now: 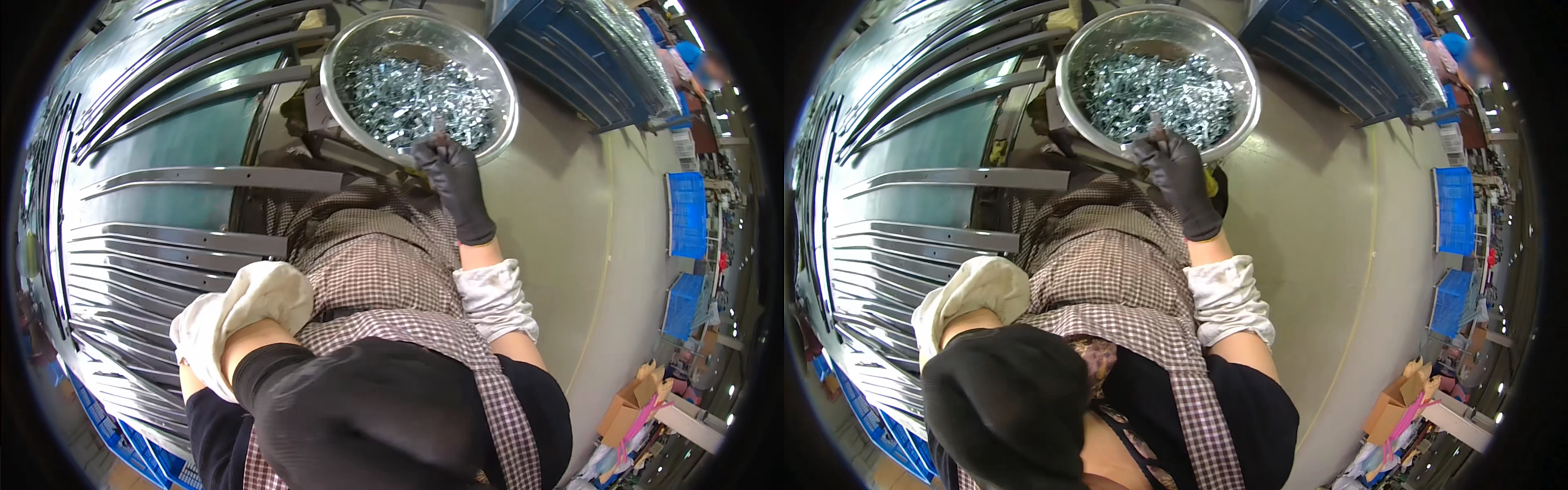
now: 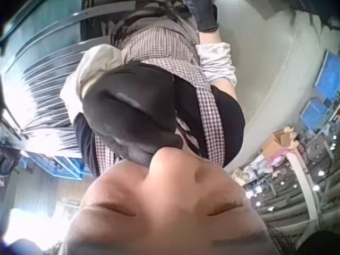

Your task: The person repeatedly picks up long curved metal rods and small metallic fasteners from a bowl, then inserts the fasteners into holes along the rods. The person handles the rods one at a time, places them on a table, and continues the insertion process throughout the clip.

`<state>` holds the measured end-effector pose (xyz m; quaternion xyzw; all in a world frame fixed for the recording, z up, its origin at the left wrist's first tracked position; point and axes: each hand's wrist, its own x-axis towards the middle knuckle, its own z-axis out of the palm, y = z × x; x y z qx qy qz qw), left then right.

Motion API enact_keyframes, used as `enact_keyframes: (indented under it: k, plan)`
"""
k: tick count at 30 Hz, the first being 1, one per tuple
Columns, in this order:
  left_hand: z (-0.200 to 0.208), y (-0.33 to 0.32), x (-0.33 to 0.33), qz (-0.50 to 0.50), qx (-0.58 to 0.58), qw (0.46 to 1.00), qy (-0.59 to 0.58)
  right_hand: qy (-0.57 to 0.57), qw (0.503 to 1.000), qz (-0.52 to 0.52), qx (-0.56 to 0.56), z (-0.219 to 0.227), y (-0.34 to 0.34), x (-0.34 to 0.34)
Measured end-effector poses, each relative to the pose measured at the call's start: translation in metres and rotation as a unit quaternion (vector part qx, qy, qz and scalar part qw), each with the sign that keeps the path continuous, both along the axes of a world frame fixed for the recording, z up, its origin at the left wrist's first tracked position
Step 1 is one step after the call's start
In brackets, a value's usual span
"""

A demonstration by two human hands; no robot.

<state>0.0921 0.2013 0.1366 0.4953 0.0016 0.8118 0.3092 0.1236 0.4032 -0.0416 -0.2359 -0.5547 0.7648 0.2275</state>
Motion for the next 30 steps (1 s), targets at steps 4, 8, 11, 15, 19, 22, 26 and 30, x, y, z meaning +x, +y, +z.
enact_keyframes:
  k: [4,8,11,15,19,22,26,30]
  plan:
    - [0.013,-0.001,-0.007,-0.049,-0.076,0.996,0.021,-0.045,0.999,-0.022,0.019,-0.007,0.0,0.002]
    - [0.014,-0.011,0.003,-0.072,-0.112,0.989,-0.064,-0.047,0.998,-0.006,0.051,-0.001,-0.003,0.004]
    - [0.0,-0.036,-0.047,-0.014,-0.155,0.983,0.093,-0.046,0.997,0.01,0.059,-0.004,-0.002,0.0]
    - [-0.038,-0.046,-0.108,0.099,-0.334,0.923,0.165,0.017,0.998,0.065,-0.014,0.013,-0.02,-0.001]
    - [-0.078,-0.047,-0.113,0.35,-0.446,0.658,0.495,0.045,0.987,0.146,0.052,0.033,-0.064,-0.004]
    - [-0.109,-0.055,-0.102,0.4,-0.425,0.513,0.629,0.021,0.938,0.281,0.201,0.039,-0.076,0.001]
    - [-0.123,-0.056,-0.107,0.4,-0.393,0.496,0.663,0.024,0.947,0.262,0.184,0.028,-0.076,-0.002]
    - [-0.133,-0.058,-0.115,0.383,-0.352,0.512,0.684,0.016,0.93,0.216,0.295,0.017,-0.074,-0.004]
